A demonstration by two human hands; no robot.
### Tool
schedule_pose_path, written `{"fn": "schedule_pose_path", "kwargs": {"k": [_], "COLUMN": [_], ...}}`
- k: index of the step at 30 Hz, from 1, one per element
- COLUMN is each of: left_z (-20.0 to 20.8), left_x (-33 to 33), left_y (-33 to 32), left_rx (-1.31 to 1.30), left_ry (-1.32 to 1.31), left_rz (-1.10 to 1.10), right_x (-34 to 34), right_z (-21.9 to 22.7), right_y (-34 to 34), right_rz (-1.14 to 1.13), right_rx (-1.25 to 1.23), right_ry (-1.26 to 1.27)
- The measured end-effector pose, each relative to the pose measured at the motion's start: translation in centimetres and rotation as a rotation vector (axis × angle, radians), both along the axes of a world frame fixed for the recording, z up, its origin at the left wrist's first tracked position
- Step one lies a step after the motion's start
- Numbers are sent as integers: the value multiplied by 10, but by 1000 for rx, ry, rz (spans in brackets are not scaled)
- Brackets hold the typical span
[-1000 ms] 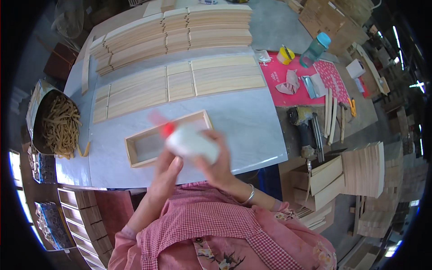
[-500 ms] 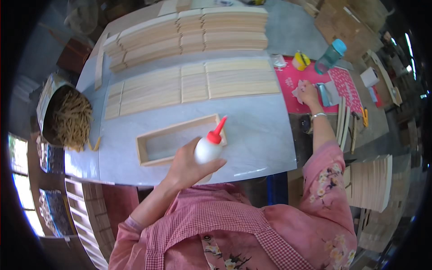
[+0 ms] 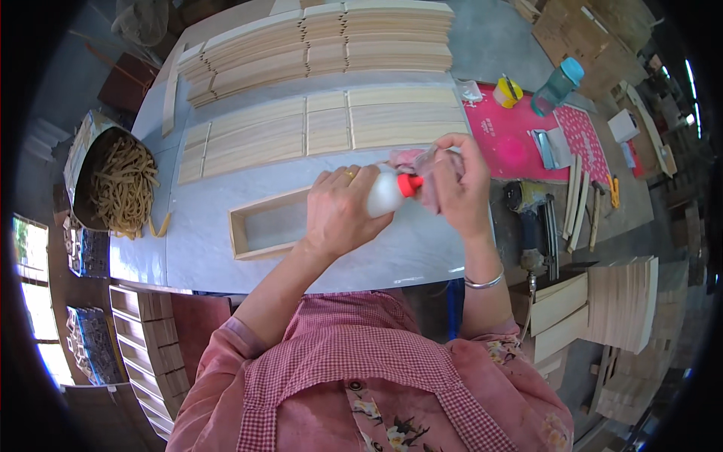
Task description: Assembling wooden boxes by gluing components and securing them with a nail gun.
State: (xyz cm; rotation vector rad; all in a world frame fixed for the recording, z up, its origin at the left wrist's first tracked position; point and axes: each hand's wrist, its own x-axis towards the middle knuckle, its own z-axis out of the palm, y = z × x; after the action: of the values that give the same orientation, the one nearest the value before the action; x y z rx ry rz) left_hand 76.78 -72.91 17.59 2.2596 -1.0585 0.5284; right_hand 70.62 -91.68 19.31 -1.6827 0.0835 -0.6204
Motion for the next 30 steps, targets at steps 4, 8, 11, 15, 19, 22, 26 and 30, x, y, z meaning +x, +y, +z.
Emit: {"fn": "schedule_pose_path", "kwargs": {"k": [4, 8, 11, 15, 19, 22, 26, 30], "left_z": [-6, -3, 0, -7, -12, -16, -35, -67], "left_x": [7, 7, -8, -24, -36, -39, -48, -65], "left_y": [23, 35, 35, 34, 28, 45, 82, 128], "left_rx": [-24, -103, -288, -1027, -1226, -1163, -1033, 3], "left_ry": [-103, -64, 282, 1234, 1286, 1250, 1243, 40], "left_rz": [25, 30, 39, -124, -168, -230, -364, 131], "right_x": [12, 15, 14, 7, -19, -21, -19, -14], "right_z": [-9, -58, -79, -28, -40, -55, -37, -6], "right_y": [-99, -215, -243, -67, 78, 124, 122, 105], "right_rz": [-461, -727, -668, -158, 261, 132, 84, 263], "right_rx": [-195, -629, -930, -459, -186, 17, 42, 235], "right_ry": [130, 254, 613, 254, 23, 148, -78, -130]}}
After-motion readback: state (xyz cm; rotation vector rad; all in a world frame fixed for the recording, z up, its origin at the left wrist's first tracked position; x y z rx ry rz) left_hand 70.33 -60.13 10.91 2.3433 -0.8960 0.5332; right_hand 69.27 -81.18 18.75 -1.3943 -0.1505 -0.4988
